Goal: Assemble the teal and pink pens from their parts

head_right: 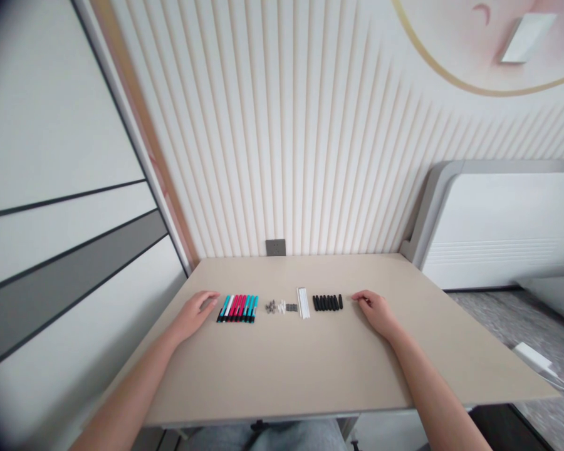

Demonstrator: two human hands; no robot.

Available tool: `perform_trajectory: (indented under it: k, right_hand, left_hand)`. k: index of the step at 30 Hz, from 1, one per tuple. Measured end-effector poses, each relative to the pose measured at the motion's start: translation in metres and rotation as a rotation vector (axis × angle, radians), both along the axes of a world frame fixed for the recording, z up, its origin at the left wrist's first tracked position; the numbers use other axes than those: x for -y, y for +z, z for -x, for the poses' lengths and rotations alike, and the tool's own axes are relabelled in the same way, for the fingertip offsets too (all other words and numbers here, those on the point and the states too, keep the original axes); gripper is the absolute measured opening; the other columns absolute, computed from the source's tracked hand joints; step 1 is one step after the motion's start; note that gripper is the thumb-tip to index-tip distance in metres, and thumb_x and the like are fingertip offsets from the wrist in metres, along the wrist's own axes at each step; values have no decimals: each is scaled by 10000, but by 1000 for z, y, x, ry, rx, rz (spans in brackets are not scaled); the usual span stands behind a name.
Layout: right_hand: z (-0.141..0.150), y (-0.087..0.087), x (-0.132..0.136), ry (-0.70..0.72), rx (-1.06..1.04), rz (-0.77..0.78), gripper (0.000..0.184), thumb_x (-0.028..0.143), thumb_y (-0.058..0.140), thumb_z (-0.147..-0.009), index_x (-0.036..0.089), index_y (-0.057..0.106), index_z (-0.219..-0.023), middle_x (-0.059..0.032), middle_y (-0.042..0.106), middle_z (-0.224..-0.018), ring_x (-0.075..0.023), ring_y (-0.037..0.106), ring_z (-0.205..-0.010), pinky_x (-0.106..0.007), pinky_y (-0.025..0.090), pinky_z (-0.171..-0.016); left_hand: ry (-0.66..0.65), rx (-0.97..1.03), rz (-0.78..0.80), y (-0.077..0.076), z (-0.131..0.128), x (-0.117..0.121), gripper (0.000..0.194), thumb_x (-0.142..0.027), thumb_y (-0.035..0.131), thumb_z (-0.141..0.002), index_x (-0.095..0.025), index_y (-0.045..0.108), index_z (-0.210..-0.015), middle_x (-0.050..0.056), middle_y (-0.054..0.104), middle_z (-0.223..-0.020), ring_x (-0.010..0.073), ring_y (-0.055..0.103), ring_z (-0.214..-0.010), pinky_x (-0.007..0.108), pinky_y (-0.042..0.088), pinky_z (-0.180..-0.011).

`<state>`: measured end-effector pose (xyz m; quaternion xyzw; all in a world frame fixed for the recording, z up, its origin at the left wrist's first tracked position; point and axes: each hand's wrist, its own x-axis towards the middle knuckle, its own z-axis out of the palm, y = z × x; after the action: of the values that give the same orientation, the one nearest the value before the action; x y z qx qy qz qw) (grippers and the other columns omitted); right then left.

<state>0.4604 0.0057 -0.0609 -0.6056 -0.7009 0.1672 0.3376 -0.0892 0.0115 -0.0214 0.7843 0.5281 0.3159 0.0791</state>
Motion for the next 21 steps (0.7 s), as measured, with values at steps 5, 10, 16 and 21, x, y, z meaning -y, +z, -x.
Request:
perform_trajectory:
  k: [5,10,16,21]
  right_hand:
    - [-4,-6,-4,4,-8,19,306,311,434,-833,187,697,-926,-73,718,-972,-240,643,-924,-368,471,-868]
    - [-8,-11,-7,14,-20,24,304,315,444,-829,188,703,-923,-72,721,-980,-246,640,-945,-382,467,-900]
    - [-10,-11,-7,21,-7,40,315,337,438,-843,191,700,-937,-79,719,-998,-253,643,-953,-396,467,-907]
    - [-10,-9,-5,15,-6,33,309,349,451,-829,199,705,-921,-69,724,-979,-252,648,-939,-384,476,-885]
  left_hand:
    - [-2,-9,-7,1,-2,2,305,-404,443,-926,-180,626,-1023,93,673,-1046,247,618,-1015,420,473,-943]
    - [-37,-36,18,2,-4,4,324,-413,476,-914,-179,601,-1102,99,653,-1112,247,598,-1069,410,457,-970]
    - [-132,-92,117,6,-5,11,516,-418,614,-828,-196,516,-1282,109,578,-1297,271,530,-1198,423,392,-1047]
    - [-194,-116,203,7,-2,14,724,-462,691,-767,-220,419,-1393,108,469,-1426,286,447,-1293,433,322,-1106]
